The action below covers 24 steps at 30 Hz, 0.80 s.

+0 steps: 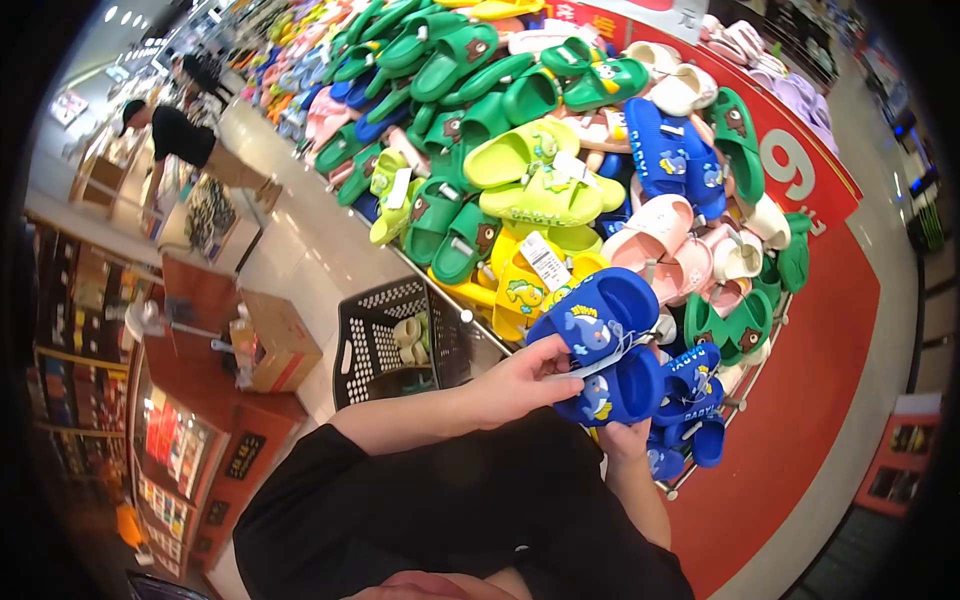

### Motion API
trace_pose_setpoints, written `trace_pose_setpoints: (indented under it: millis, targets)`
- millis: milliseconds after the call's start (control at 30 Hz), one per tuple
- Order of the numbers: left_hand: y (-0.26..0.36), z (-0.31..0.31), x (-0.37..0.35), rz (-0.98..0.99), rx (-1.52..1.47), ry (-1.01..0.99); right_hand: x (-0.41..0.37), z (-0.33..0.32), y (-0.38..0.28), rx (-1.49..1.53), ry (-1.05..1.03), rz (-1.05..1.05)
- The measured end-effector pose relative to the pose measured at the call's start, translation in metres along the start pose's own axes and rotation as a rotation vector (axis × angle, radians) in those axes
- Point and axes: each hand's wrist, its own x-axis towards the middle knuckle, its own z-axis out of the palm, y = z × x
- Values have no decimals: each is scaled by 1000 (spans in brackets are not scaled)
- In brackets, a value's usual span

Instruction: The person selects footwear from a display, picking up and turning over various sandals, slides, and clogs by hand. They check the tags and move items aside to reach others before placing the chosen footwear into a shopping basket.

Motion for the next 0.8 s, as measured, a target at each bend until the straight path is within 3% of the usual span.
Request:
trace_pose_setpoints:
  millis: [167, 233, 333, 367, 467, 600, 700, 800]
  targets:
    - [-10, 2, -45, -71, -305, 86, 2, 10, 2, -477, -216, 48]
    - [-7, -4, -68, -257, -417, 168, 0, 9, 16, -508, -374, 80]
    - [-20, -10, -90, -16, -721, 305, 9, 41, 30, -500, -578, 238]
    - [-24, -15, -95, 25, -780, 408, 13, 42, 40, -698, -651, 229]
    - [-58, -45, -113, 92, -799, 684, 31, 74, 53, -885, -734, 519]
    - [-104, -109, -138, 9, -686, 907, 31, 73, 87, -858, -737, 557]
    - [-151, -185, -147, -113, -592, 1125, 24, 61, 102, -881, -722, 706]
    - [-199, -275, -153, -165, -564, 1255, 13, 52, 122, -850, -557, 810]
